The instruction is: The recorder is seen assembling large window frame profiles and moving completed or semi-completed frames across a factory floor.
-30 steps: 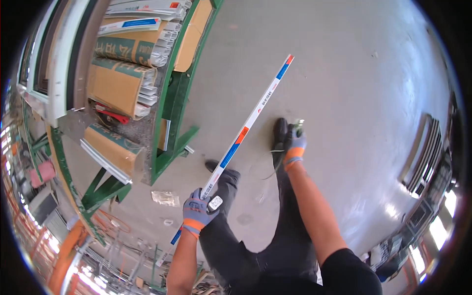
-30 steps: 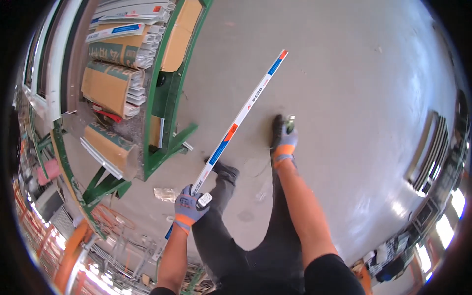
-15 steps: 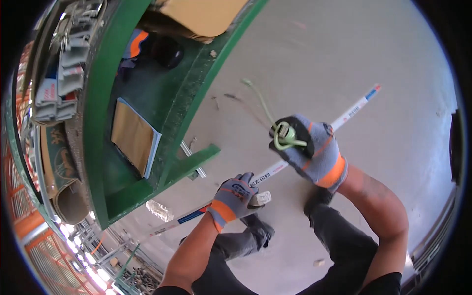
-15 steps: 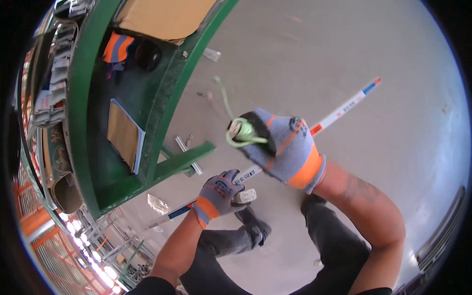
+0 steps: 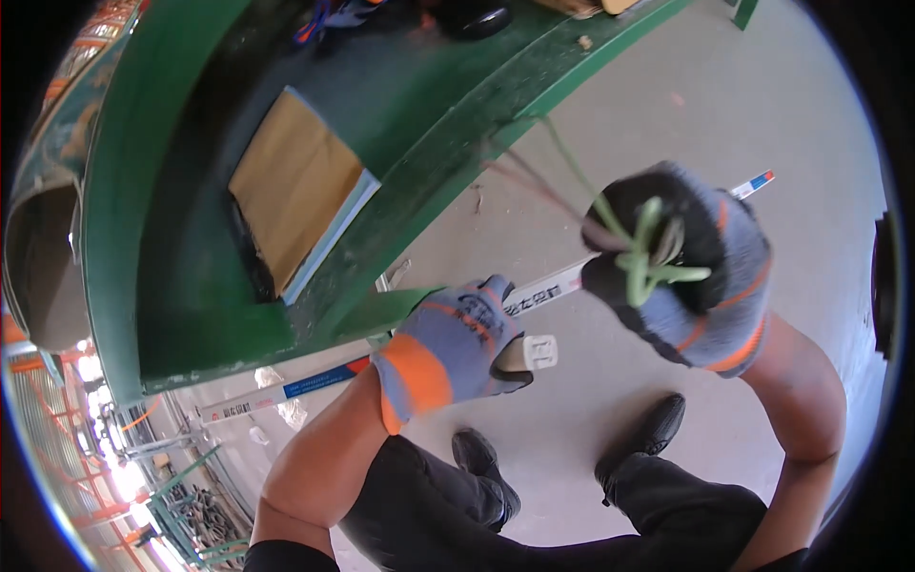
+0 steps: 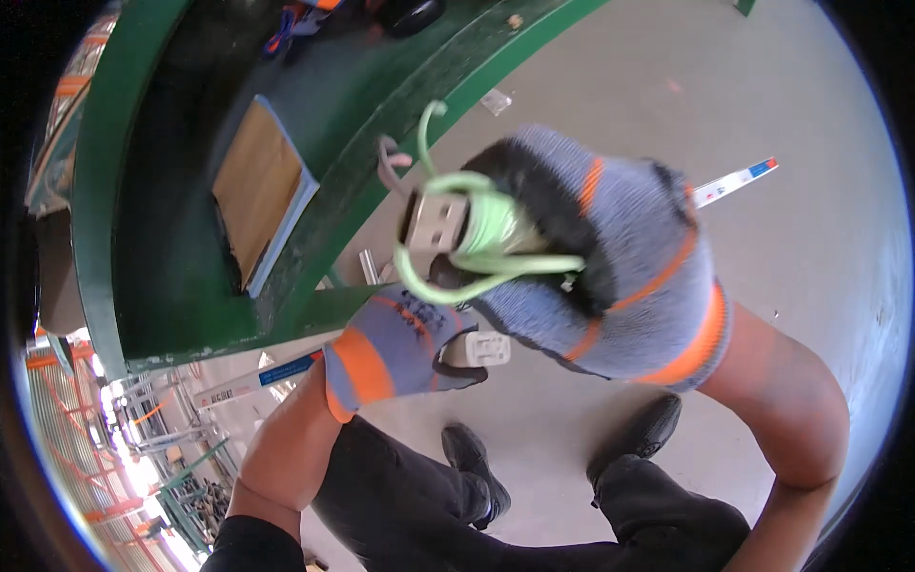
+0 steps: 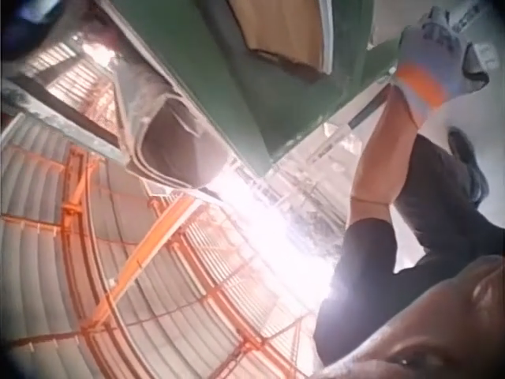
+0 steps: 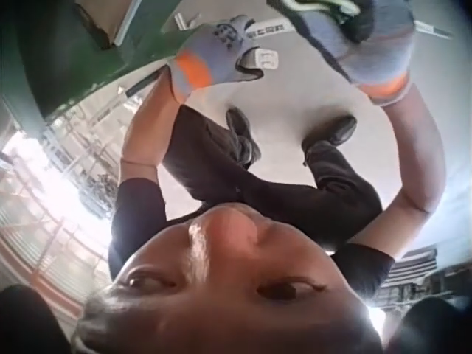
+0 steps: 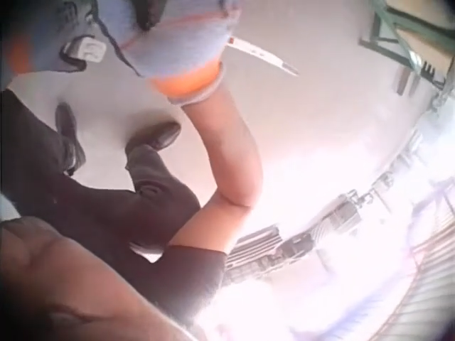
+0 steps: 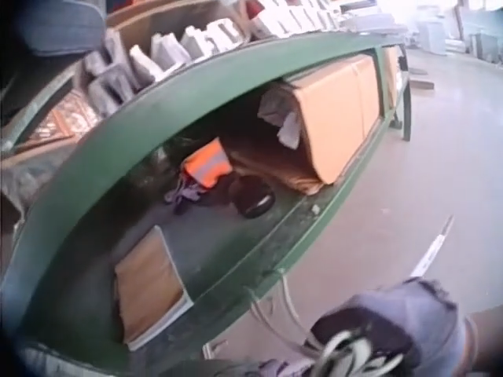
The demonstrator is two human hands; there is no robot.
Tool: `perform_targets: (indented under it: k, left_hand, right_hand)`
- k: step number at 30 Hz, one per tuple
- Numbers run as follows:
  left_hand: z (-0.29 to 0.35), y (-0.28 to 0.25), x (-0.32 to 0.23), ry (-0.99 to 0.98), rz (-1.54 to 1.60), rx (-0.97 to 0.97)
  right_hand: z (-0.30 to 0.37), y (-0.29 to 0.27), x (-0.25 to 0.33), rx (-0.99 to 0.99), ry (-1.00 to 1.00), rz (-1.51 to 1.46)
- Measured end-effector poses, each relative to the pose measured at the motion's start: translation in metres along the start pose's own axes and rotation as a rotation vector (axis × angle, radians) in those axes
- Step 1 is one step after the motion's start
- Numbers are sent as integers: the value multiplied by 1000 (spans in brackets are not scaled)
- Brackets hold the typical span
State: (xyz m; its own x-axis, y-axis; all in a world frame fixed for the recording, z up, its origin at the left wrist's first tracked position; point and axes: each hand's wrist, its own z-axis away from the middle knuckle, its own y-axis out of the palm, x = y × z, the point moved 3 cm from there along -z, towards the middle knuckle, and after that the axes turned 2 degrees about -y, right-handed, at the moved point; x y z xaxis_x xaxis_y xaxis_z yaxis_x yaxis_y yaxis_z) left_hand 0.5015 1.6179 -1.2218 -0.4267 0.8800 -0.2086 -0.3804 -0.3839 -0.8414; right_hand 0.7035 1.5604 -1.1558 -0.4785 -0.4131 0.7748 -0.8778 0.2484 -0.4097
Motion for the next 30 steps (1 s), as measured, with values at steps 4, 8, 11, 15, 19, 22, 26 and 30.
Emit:
perform_targets:
  k: [4,8,11,15,19,22,26,30]
  left_hand:
    - [12,-11,3,-34,63,112]
    - [22,-1,14,8,49,59]
    - [46,-10,22,-13,-22,32]
    - [47,5,32,47,-55,-53]
    - [57,-2,36,17,-11,-15]
    - [87,-11,43,-43,-14,-68]
    - [87,6,49,-8,-27,-146]
    - [98,-2,49,-32,-41,-138]
  right_hand:
    - [0,25,1,-108,8,-169]
    - [-12,46,-2,-143,102,-148]
    - [-25,62,25,-199,313,-254]
    - [-37,74,5,-103,325,-97]
    - [-40,84,13,-130,273,-29]
    - [-69,86,55,12,269,240]
    - [-50,91,21,49,262,98]
    - [-67,100,67,-59,70,165]
